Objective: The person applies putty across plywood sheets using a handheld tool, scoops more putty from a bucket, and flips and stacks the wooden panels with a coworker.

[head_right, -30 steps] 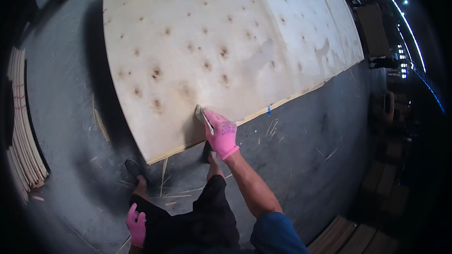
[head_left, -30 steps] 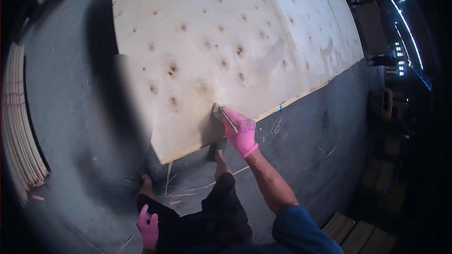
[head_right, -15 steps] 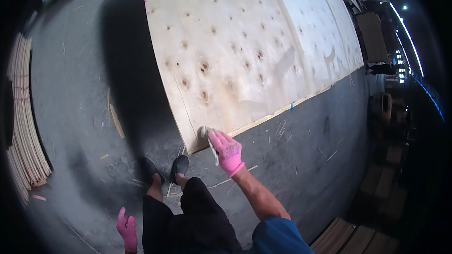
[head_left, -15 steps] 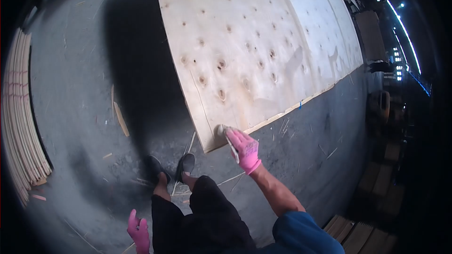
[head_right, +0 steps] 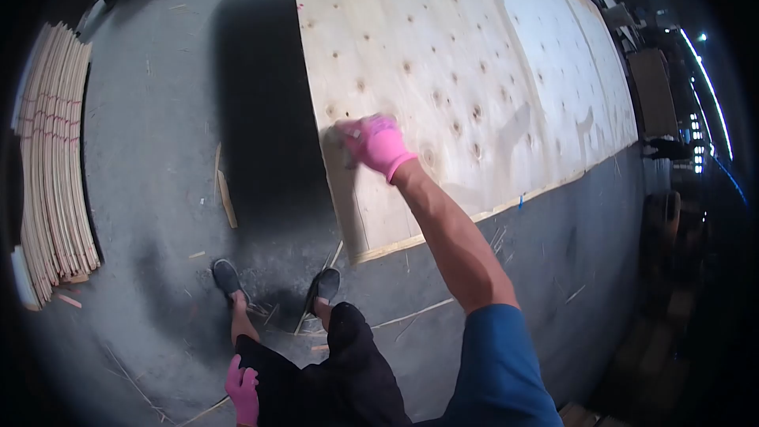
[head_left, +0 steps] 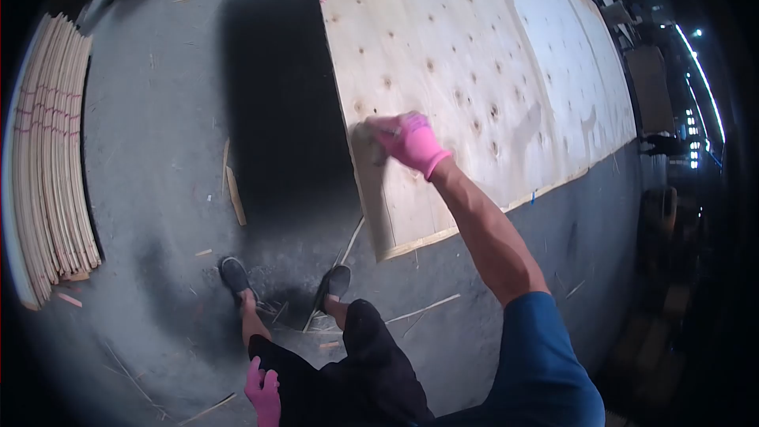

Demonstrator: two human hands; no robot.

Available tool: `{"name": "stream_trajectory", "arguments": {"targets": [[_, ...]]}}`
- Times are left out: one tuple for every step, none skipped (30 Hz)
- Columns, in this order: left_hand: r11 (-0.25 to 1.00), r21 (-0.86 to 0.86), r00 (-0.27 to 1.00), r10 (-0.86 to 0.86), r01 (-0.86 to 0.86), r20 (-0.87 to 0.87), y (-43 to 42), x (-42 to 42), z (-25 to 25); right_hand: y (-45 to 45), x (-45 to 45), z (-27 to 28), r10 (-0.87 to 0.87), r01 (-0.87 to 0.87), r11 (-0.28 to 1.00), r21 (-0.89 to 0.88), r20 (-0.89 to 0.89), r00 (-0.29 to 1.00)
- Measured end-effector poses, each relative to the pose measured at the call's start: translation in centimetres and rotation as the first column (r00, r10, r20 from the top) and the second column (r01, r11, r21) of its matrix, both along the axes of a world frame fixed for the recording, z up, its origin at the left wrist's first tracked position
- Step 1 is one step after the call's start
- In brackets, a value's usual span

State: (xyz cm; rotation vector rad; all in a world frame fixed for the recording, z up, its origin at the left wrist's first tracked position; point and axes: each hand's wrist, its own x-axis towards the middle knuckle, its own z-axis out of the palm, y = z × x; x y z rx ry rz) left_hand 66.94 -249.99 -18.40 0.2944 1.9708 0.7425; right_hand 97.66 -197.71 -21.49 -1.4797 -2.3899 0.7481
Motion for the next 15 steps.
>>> {"name": "stream_trajectory", "arguments": {"targets": [[1.0, 0.005, 1.0, -0.028, 0.028, 0.005, 0.6, -0.5, -0.3, -1.7, 0.2, -0.1, 0.088, -0.09, 0.996, 0.022, 0.078, 0.993], [0.999, 0.01, 0.999, -0.04, 0.04, 0.021, 0.8, -1.1, -0.4, -3.6, 1.7, -1.8, 0.222, -0.227, 0.963, 0.142, 0.053, 0.974], [0.999, 0.024, 0.998, -0.049, 0.048, 0.036, 1.5, -1.7, -1.1, -6.0, 2.7, -2.2, 0.264, -0.269, 0.942, 0.203, 0.05, 0.963], [0.997, 0.041, 0.997, -0.062, 0.06, 0.052, 2.2, -2.5, -1.5, -8.4, 3.3, -1.4, 0.254, -0.269, 0.946, 0.181, 0.101, 0.962], [0.995, 0.044, 0.994, -0.091, 0.088, 0.06, 3.0, -3.6, -1.6, -11.0, 3.6, -0.5, 0.242, -0.265, 0.951, 0.157, 0.154, 0.958], [0.992, 0.047, 0.99, -0.119, 0.116, 0.07, 3.8, -4.8, -1.7, -13.6, 3.9, 0.3, 0.204, -0.225, 0.962, 0.155, 0.139, 0.969], [0.989, 0.049, 0.986, -0.144, 0.14, 0.08, 4.3, -6.0, -1.7, -16.2, 4.0, 0.9, 0.169, -0.187, 0.97, 0.153, 0.126, 0.978], [0.98, 0.082, 0.981, -0.184, 0.179, 0.063, 4.4, -7.6, -1.9, -18.8, 3.9, 1.0, 0.092, -0.112, 0.982, 0.151, 0.129, 0.987], [0.978, 0.071, 0.978, -0.199, 0.195, 0.059, 4.6, -9.2, -1.9, -21.4, 3.6, 0.9, 0.016, -0.036, 0.988, 0.149, 0.131, 0.991], [0.976, 0.059, 0.976, -0.212, 0.209, 0.055, 4.8, -10.8, -1.7, -23.3, 3.0, 0.8, -0.057, 0.037, 0.989, 0.146, 0.134, 0.989], [0.974, 0.05, 0.973, -0.225, 0.222, 0.054, 4.9, -12.4, -1.6, -24.3, 1.9, 0.7, -0.123, 0.103, 0.983, 0.154, 0.13, 0.984], [0.957, 0.045, 0.956, -0.287, 0.285, 0.054, 5.1, -14.2, -1.5, -24.8, 0.2, 0.5, -0.195, 0.172, 0.971, 0.167, 0.129, 0.972], [0.956, 0.036, 0.955, -0.292, 0.291, 0.051, 5.3, -15.5, -1.7, -25.1, -1.4, 0.7, -0.273, 0.247, 0.952, 0.182, 0.132, 0.953], [0.956, 0.028, 0.954, -0.294, 0.293, 0.05, 5.4, -16.6, -1.9, -24.7, -2.6, 1.4, -0.28, 0.252, 0.947, 0.197, 0.133, 0.951], [0.956, 0.023, 0.955, -0.293, 0.292, 0.046, 5.6, -17.8, -1.8, -24.2, -3.4, 2.1, -0.435, 0.436, 0.899, -0.051, 0.021, 0.9]]}}
